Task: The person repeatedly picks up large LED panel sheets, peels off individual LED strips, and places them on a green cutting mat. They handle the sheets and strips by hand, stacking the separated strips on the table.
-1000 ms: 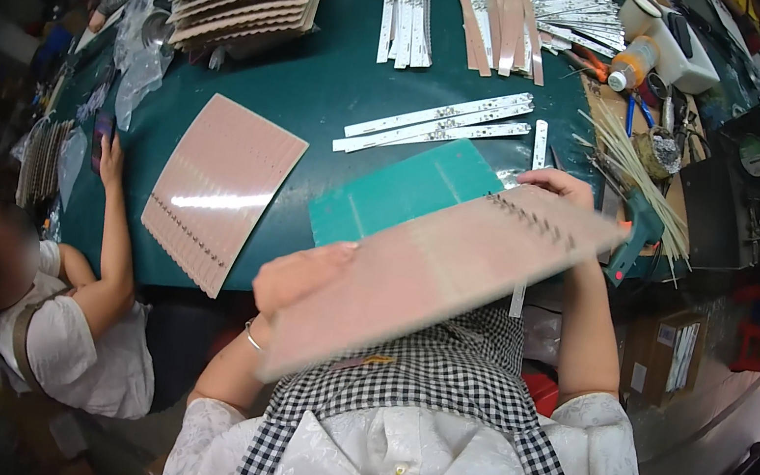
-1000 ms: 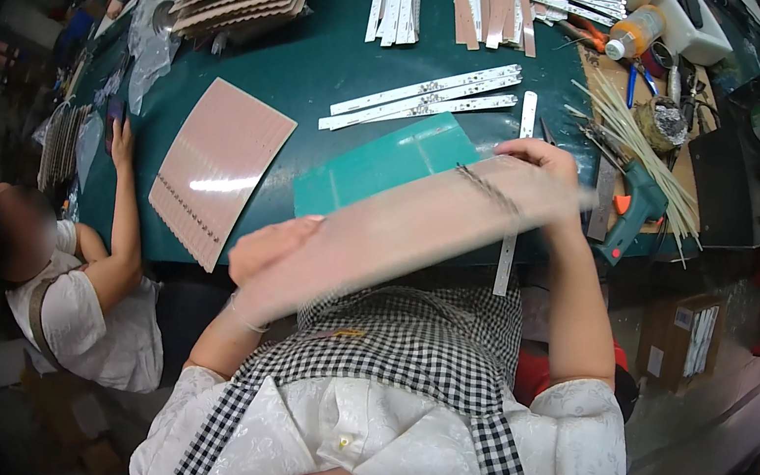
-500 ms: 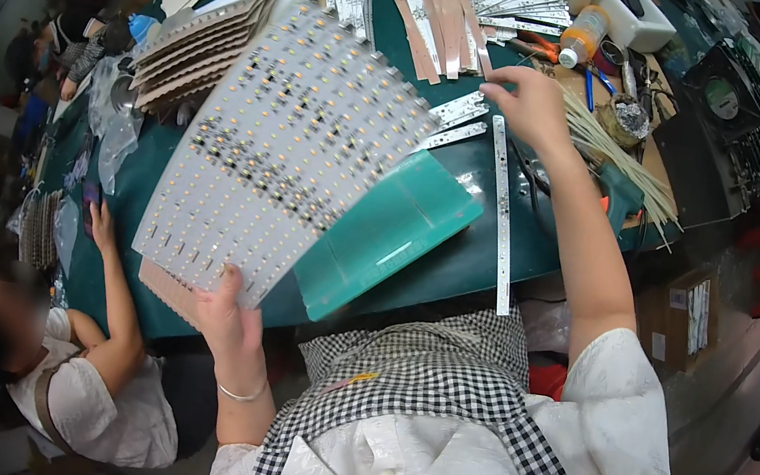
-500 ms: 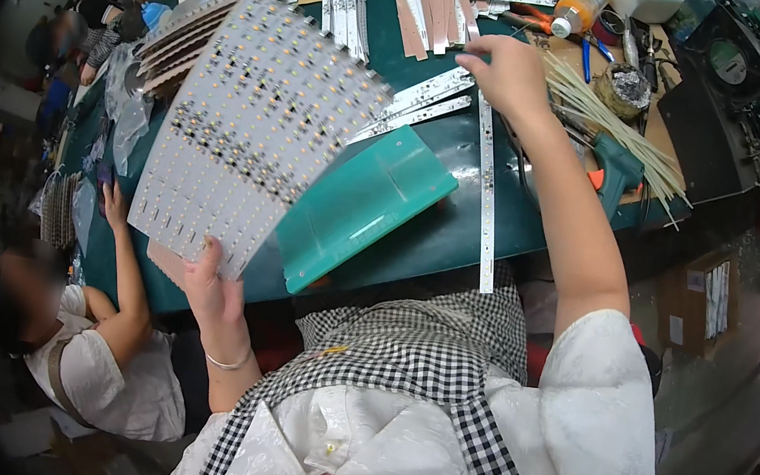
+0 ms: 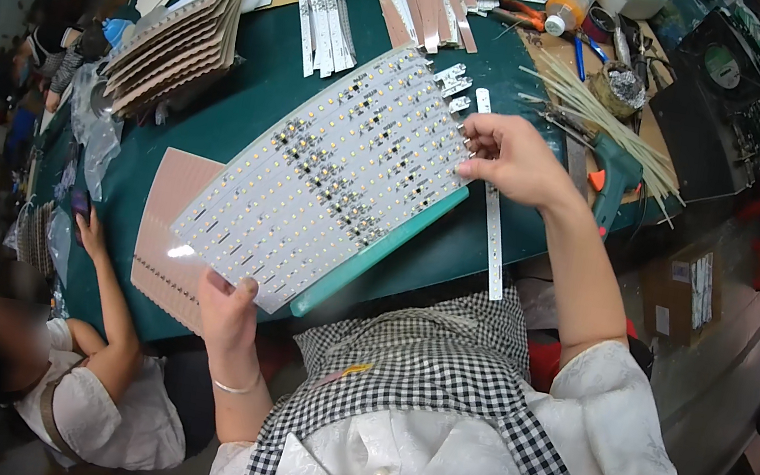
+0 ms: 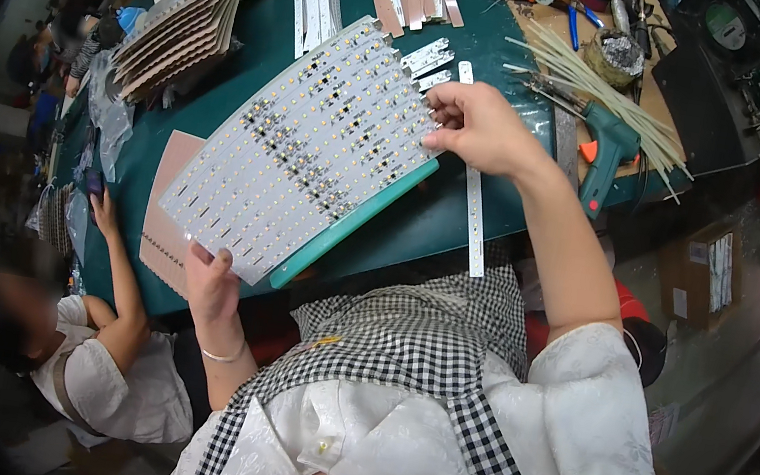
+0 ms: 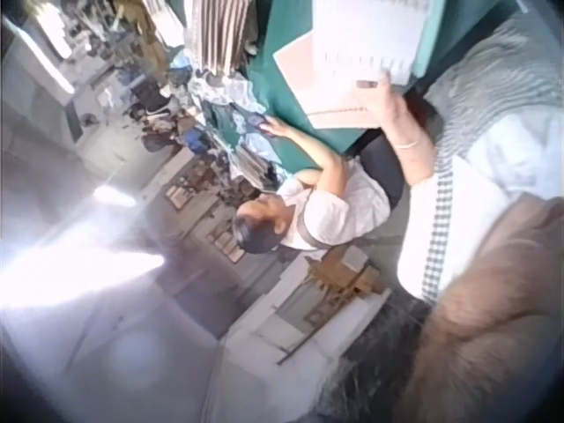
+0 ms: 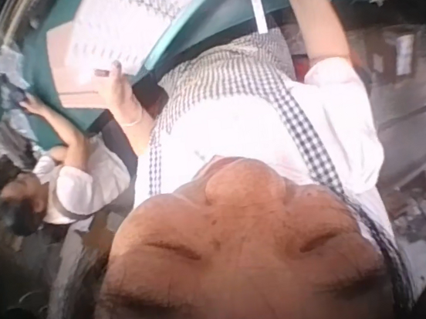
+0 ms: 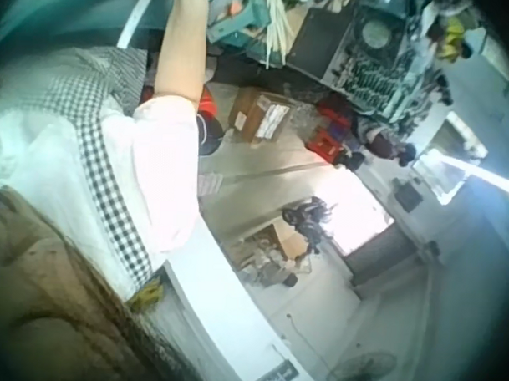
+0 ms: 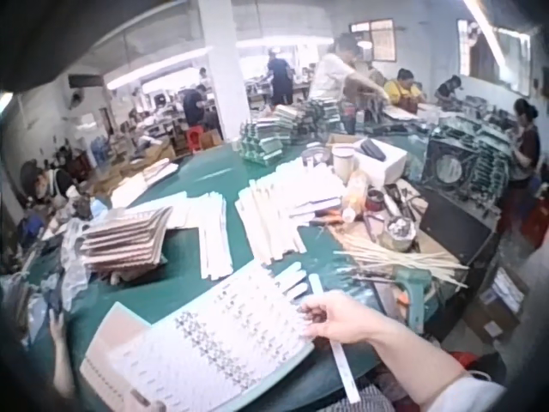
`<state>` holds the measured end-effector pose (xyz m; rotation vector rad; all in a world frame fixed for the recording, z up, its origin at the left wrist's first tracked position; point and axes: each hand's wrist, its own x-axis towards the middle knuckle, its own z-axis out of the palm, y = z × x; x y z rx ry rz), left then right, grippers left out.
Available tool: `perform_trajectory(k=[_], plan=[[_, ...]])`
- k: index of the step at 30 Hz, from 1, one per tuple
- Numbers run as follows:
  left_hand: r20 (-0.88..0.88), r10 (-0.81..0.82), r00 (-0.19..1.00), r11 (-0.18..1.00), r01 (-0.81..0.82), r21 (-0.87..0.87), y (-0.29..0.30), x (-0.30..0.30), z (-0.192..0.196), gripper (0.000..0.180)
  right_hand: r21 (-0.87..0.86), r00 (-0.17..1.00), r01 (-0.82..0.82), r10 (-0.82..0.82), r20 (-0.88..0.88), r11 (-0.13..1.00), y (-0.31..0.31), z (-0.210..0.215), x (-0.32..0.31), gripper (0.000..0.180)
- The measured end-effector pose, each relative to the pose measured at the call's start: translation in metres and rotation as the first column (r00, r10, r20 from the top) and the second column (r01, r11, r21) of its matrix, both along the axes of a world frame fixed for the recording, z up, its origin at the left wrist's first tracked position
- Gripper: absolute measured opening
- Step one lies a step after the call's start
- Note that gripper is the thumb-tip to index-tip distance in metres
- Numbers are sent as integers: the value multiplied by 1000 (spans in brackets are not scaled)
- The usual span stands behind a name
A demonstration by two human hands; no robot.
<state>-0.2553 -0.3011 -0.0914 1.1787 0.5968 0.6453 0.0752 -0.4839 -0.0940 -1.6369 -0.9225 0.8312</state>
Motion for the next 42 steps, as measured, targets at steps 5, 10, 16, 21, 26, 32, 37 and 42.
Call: perform_trajectory(k=[5, 10, 16, 21, 26, 32, 37, 42], plan=[[-57, 136, 989, 991, -134, 25, -13, 18, -9, 64, -86, 994, -64, 71, 81, 994, 6, 4, 12, 29], [-63, 114, 991, 992, -110, 63, -4, 23, -12, 61, -52, 997, 8, -4, 81, 999, 6, -1, 9, 28], [-11, 198, 980, 958, -191, 212, -16, 21, -19, 63, -39, 978, 4, 5, 210, 999, 4, -6, 11, 29], [149, 233, 961, 850, -276, 448, -28, 15, -31, 61, 58, 966, 16, -30, 256, 998, -7, -7, 2, 28], [-9, 95, 995, 928, -85, 362, -10, 4, -39, 65, 110, 974, 4, -28, 223, 994, -7, -14, 7, 30], [-67, 207, 976, 693, -98, 714, -28, 2, -34, 53, 164, 884, 55, -124, 452, 985, -14, -11, -4, 28], [-39, 269, 962, 385, -71, 920, -42, 8, -22, 25, 276, 879, 100, -215, 425, 956, -23, -22, -11, 27], [-135, 247, 960, 341, 45, 939, -38, 5, -20, 18, 357, 876, 151, -292, 384, 922, -22, -28, -19, 24]])
